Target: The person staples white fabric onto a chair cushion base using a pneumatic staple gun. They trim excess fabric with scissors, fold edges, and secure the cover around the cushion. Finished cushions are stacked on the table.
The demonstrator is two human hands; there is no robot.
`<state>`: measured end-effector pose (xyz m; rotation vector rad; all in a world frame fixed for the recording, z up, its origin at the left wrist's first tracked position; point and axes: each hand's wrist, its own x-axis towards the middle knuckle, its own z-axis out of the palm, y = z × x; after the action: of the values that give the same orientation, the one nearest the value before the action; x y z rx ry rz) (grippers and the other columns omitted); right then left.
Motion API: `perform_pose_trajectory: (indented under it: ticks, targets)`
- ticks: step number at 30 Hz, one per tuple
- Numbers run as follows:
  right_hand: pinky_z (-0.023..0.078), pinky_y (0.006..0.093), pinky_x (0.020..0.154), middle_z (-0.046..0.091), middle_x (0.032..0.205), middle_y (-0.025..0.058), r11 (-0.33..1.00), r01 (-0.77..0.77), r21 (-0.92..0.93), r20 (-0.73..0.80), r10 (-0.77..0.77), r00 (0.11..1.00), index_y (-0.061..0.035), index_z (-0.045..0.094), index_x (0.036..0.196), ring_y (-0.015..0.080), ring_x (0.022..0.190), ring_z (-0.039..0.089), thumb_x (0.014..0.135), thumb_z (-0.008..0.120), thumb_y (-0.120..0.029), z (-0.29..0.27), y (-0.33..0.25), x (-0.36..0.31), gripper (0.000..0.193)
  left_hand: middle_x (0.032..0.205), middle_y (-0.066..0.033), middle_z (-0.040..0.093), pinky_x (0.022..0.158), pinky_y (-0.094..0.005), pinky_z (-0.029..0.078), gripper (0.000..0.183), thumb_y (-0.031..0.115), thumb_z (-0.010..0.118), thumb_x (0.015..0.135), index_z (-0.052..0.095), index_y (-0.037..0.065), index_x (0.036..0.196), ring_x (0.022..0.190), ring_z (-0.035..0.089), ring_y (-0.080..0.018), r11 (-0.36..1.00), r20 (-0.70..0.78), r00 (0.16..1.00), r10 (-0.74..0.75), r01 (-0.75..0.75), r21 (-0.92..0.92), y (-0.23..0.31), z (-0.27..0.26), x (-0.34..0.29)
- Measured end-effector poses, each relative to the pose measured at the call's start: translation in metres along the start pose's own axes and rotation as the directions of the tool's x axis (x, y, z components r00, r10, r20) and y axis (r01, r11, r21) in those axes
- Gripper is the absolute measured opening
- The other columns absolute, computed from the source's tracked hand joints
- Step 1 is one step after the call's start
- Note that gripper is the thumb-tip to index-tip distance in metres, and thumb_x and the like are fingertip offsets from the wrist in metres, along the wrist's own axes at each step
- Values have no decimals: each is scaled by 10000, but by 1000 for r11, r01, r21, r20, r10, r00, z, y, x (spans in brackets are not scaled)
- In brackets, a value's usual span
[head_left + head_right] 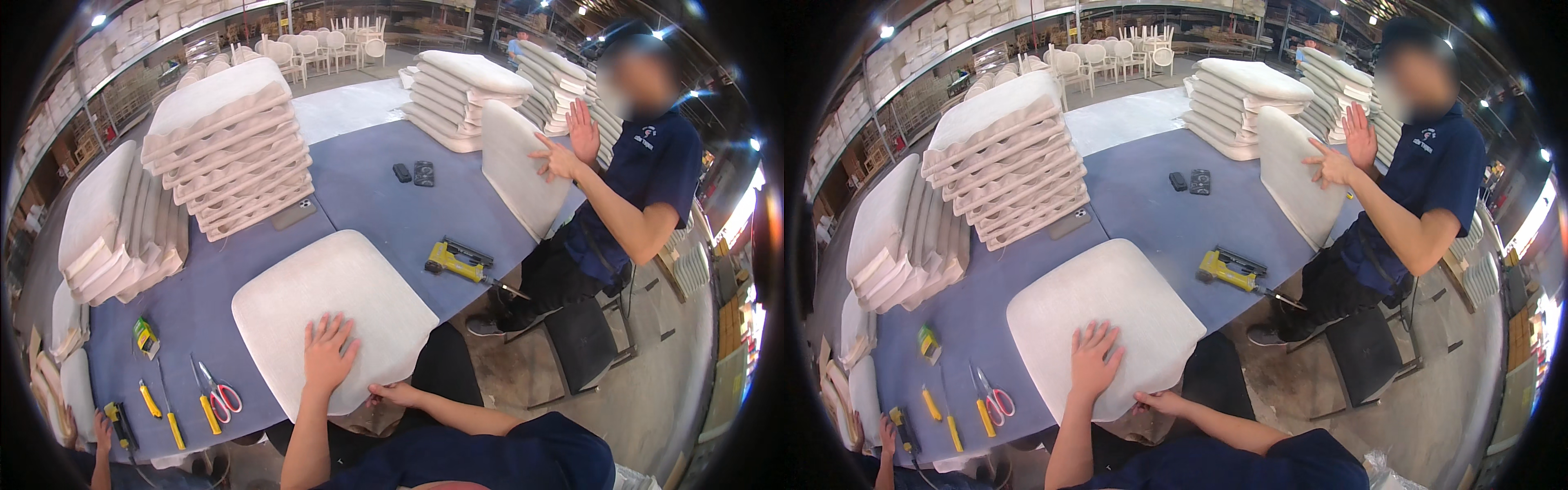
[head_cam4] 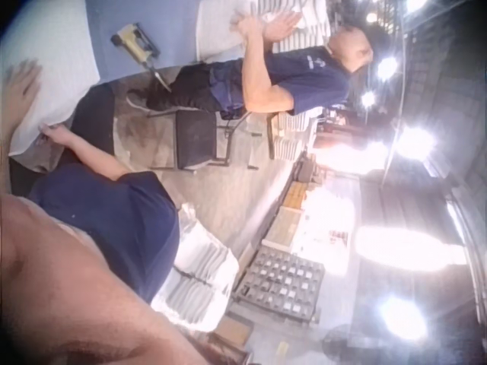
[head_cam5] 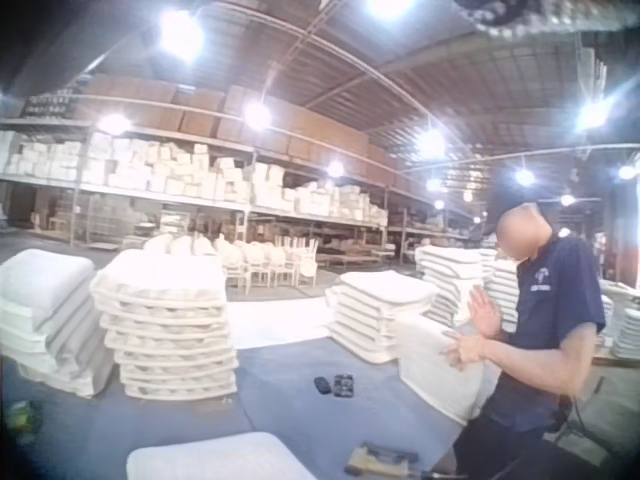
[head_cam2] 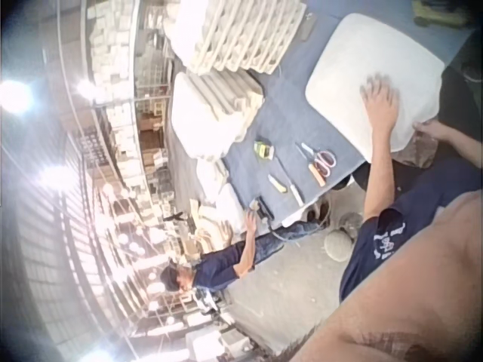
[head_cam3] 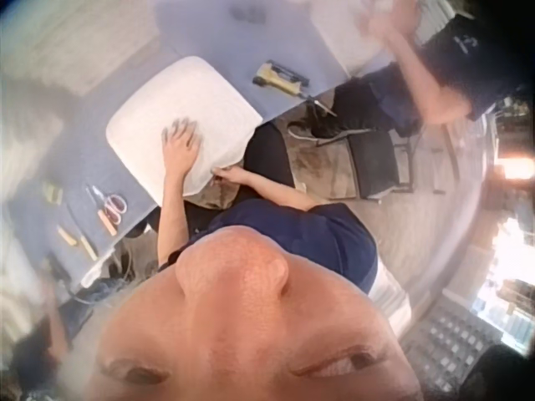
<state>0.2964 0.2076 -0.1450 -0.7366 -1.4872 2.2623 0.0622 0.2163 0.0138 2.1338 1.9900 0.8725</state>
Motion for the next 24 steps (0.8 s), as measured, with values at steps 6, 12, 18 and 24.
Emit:
perform_pose_trajectory:
  ticks: [6,12,18,24]
  targets:
    - [603,333,912,862,1080,84,998,-64,13,-77,65,995,-33,799,1227,148,944,741,1243,591,-407,8,-10,-8,428,1640,-142,685,1383,-634,265,503,386,745,1067,769,150,1510,1605,537,-399,999,-13,1000,18,-18,36,-5,2,2]
    - [616,341,908,861,1072,74,994,-48,-93,-37,44,998,-38,807,1208,156,951,756,1244,583,-420,-5,-6,-3,445,1633,-143,691,1386,-628,266,486,361,747,1067,773,150,1504,1603,541,-406,1000,-4,1000,8,-8,-18,1,4,-2]
    - [622,355,927,864,1089,96,999,19,-28,43,-18,999,-35,807,1187,176,987,767,1247,581,-390,-12,-5,10,425,1635,-118,693,1380,-621,290,496,387,735,1078,762,158,1517,1609,544,-363,999,2,1000,-14,14,-32,-4,-3,-14]
    - [605,353,943,865,1098,97,998,-61,-33,-19,60,998,-38,774,1288,157,987,738,1250,568,-397,-6,7,-3,415,1669,-92,665,1380,-624,296,566,495,745,1070,736,210,1559,1631,521,-337,999,91,996,19,-15,-51,-2,-29,-61]
